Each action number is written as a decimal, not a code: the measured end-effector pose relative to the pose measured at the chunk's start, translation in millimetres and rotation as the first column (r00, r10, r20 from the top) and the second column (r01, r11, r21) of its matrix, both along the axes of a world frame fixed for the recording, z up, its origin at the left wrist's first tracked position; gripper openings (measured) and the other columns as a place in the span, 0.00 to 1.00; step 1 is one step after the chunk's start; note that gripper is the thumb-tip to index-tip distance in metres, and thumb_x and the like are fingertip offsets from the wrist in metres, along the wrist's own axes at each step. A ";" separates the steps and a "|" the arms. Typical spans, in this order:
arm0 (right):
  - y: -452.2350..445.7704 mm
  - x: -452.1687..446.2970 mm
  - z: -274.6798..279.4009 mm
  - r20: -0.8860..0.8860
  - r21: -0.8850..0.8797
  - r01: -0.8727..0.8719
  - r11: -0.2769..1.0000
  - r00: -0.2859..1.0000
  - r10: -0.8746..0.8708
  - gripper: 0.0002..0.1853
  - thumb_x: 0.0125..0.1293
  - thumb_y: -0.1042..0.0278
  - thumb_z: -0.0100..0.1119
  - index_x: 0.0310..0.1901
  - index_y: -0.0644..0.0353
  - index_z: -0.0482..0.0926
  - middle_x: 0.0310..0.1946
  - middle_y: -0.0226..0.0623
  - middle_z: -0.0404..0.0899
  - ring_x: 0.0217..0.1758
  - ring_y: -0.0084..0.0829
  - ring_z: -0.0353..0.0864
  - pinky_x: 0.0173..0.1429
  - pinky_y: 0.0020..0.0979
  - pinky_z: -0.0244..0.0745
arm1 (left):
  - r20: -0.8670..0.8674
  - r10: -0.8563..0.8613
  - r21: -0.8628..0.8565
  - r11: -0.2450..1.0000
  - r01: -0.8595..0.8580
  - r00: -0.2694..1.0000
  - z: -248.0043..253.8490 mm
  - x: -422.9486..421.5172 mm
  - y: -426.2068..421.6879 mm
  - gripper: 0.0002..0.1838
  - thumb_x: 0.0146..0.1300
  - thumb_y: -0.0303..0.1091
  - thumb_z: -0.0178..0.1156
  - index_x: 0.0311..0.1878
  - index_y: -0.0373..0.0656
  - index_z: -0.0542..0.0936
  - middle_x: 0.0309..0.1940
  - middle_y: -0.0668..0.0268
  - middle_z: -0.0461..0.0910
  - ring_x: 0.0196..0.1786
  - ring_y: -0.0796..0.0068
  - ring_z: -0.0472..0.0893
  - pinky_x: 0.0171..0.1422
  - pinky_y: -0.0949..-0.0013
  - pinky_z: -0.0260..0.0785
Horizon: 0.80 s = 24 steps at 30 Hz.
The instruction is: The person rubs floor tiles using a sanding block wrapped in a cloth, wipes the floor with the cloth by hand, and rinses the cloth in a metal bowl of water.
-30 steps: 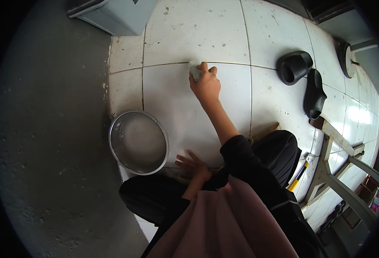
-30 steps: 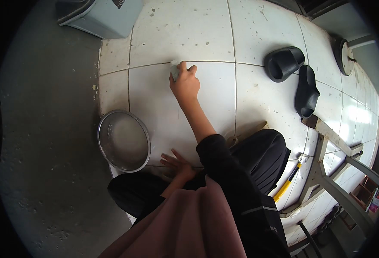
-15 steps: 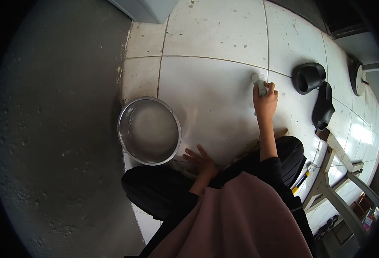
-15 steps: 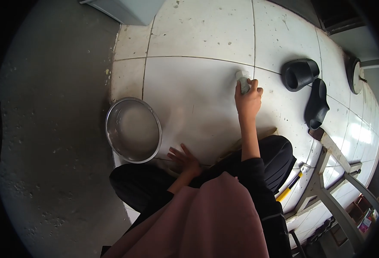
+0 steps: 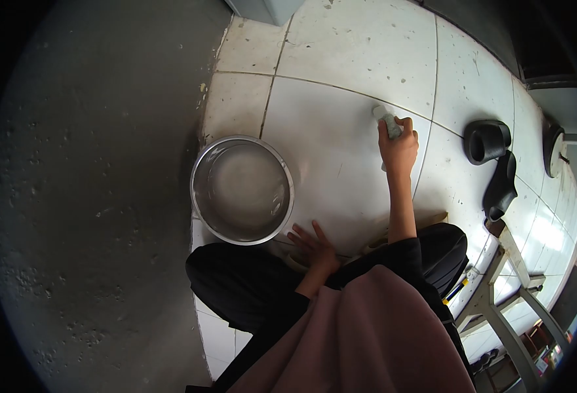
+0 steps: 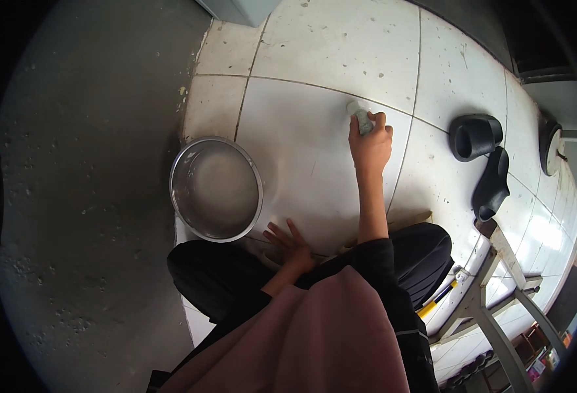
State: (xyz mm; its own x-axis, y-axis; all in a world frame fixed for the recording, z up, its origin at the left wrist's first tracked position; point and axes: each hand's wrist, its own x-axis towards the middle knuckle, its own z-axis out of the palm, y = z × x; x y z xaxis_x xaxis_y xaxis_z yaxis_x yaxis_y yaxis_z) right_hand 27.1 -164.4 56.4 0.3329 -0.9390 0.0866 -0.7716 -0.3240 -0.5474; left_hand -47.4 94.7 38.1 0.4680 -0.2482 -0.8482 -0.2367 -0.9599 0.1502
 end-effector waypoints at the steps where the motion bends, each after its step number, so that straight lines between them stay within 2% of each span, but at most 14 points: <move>1: 3.5 7.4 -5.5 -0.001 0.009 -0.009 1.000 1.000 0.009 0.19 0.55 0.56 0.66 0.45 0.53 0.73 0.32 0.49 0.75 0.29 0.46 0.80 0.31 0.44 0.79 | -0.001 0.009 0.009 1.000 -0.009 1.000 -1.6 -2.7 2.5 0.69 0.46 0.43 0.71 0.69 0.34 0.21 0.63 0.25 0.11 0.64 0.18 0.15 0.69 0.29 0.21; 3: 15.2 27.6 -12.5 0.069 -0.134 -0.120 0.984 0.989 0.130 0.19 0.55 0.56 0.66 0.44 0.54 0.73 0.31 0.47 0.75 0.29 0.45 0.80 0.29 0.42 0.80 | 0.031 -0.020 0.013 1.000 0.019 0.999 -4.6 -2.3 2.0 0.70 0.44 0.42 0.72 0.70 0.35 0.22 0.63 0.25 0.11 0.64 0.17 0.15 0.69 0.28 0.24; 5: 27.0 44.1 -7.8 -0.017 -0.079 -0.185 0.980 0.983 0.184 0.18 0.54 0.58 0.66 0.44 0.53 0.73 0.33 0.45 0.74 0.28 0.43 0.81 0.27 0.39 0.80 | 0.028 -0.013 0.008 1.000 0.013 1.000 -1.2 0.5 0.1 0.70 0.44 0.41 0.72 0.70 0.35 0.22 0.63 0.25 0.11 0.65 0.17 0.16 0.69 0.28 0.25; 10: 20.6 57.2 -0.7 -0.016 -0.077 -0.180 0.981 0.984 0.179 0.18 0.53 0.58 0.67 0.43 0.53 0.74 0.33 0.45 0.74 0.23 0.40 0.80 0.26 0.38 0.80 | 0.067 0.028 -0.064 0.998 -0.023 0.997 -12.0 -11.1 9.3 0.68 0.45 0.38 0.71 0.71 0.38 0.22 0.64 0.26 0.13 0.65 0.17 0.17 0.70 0.29 0.27; 12: 33.7 55.2 -7.4 -0.001 -0.116 -0.215 0.970 0.976 0.216 0.18 0.53 0.58 0.67 0.43 0.53 0.74 0.33 0.45 0.74 0.23 0.40 0.80 0.25 0.38 0.79 | 0.279 -0.083 -0.065 0.992 0.105 0.957 -25.4 -17.2 12.1 0.76 0.38 0.46 0.76 0.68 0.34 0.19 0.61 0.22 0.11 0.63 0.14 0.15 0.66 0.24 0.24; 13: 38.0 55.6 -11.7 0.009 -0.150 -0.246 0.958 0.968 0.250 0.18 0.53 0.58 0.67 0.43 0.53 0.74 0.33 0.45 0.74 0.23 0.41 0.80 0.25 0.38 0.79 | 0.283 -0.071 -0.065 0.994 0.093 0.956 -27.2 -14.0 9.8 0.76 0.38 0.46 0.76 0.68 0.34 0.19 0.61 0.22 0.11 0.63 0.14 0.15 0.66 0.24 0.24; 15: 27.2 63.1 -8.2 0.003 -0.126 -0.250 0.960 0.968 0.252 0.18 0.53 0.57 0.68 0.42 0.53 0.74 0.32 0.44 0.74 0.24 0.41 0.80 0.24 0.37 0.79 | 0.208 -0.018 -0.100 0.994 0.039 0.978 -21.6 -17.2 11.4 0.75 0.38 0.44 0.75 0.68 0.35 0.19 0.62 0.23 0.13 0.64 0.15 0.16 0.66 0.24 0.24; 18: 25.8 71.3 -0.1 -0.033 -0.082 -0.235 0.969 0.972 0.233 0.19 0.53 0.57 0.68 0.43 0.53 0.74 0.31 0.44 0.74 0.25 0.41 0.81 0.26 0.38 0.80 | 0.167 -0.036 -0.044 0.998 0.044 0.985 -15.7 -13.1 7.8 0.73 0.40 0.42 0.74 0.69 0.35 0.22 0.63 0.24 0.13 0.64 0.16 0.17 0.67 0.25 0.25; 22: 30.1 73.9 0.2 -0.023 -0.076 -0.292 0.953 0.956 0.291 0.19 0.54 0.55 0.67 0.44 0.53 0.75 0.32 0.47 0.75 0.27 0.44 0.81 0.28 0.40 0.80 | 0.159 0.013 -0.095 0.995 0.002 0.987 -7.1 -8.3 6.1 0.70 0.42 0.41 0.73 0.71 0.36 0.24 0.64 0.25 0.14 0.65 0.16 0.18 0.68 0.27 0.26; 24: 18.1 80.9 4.0 -0.056 -0.034 -0.290 0.957 0.956 0.287 0.19 0.54 0.53 0.66 0.44 0.54 0.75 0.34 0.50 0.76 0.28 0.45 0.82 0.31 0.41 0.80 | 0.069 0.060 -0.054 0.997 -0.056 0.996 3.1 -3.8 1.8 0.63 0.47 0.31 0.68 0.74 0.45 0.29 0.68 0.30 0.16 0.68 0.20 0.20 0.72 0.33 0.28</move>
State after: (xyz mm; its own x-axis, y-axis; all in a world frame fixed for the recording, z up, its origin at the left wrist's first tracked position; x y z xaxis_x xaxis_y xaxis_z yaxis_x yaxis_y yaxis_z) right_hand 108.0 -146.3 60.4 0.5940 -0.7984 0.0991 -0.6682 -0.5582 -0.4918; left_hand -51.3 96.5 41.2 0.5409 -0.2620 -0.7992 -0.1927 -0.9636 0.1855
